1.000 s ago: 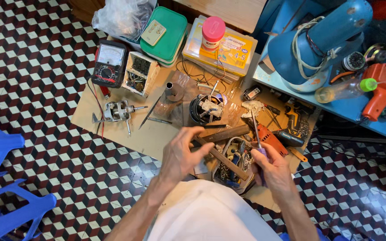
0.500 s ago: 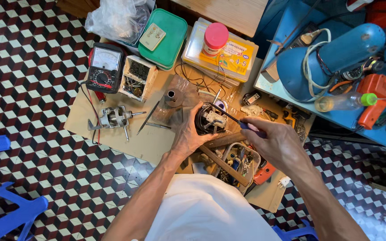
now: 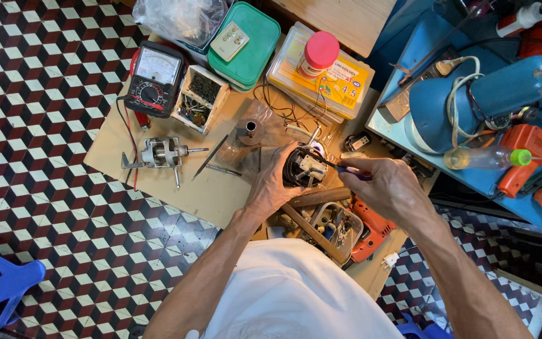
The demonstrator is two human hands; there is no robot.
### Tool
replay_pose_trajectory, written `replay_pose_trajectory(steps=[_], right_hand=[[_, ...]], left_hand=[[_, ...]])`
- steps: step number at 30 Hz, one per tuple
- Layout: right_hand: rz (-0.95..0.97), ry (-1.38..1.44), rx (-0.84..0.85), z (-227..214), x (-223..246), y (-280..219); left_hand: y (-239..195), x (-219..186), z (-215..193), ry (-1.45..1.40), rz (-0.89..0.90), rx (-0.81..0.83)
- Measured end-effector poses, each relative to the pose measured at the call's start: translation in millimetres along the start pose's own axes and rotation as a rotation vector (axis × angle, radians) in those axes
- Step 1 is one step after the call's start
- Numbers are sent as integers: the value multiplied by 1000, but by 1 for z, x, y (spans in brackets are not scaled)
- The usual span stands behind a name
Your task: The person disassembles a small electrical motor, removes the rotor, and uses a cordless drill to tighten screws on the motor housing. They then use a screwdriver to adjust internal components and reassemble the motor parts on a cluttered workbench.
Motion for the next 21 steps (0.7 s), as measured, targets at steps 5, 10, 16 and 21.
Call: replay_pose_trajectory(steps=[5,10,16,21], right_hand=[[-340,-477,-52,-9,39,4],[-374,-258,36,-19,49,27],[215,-83,391,-8,15,45],[12,-462,277,-6,43,42]], left_hand=[[2,-5,-3,203,146,-64],[16,10,6,-24,140,-1],[18,20,14,45,126,13],[16,19,12,45,127,-22]])
Point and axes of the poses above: each hand's wrist, its own y-axis towards the middle knuckle, its own z-axis out of the palm, x = y × z, the point moved 9 cm from there along y, towards the middle knuckle, and after that the axes turned 2 degrees about x, right-handed, at the moved point
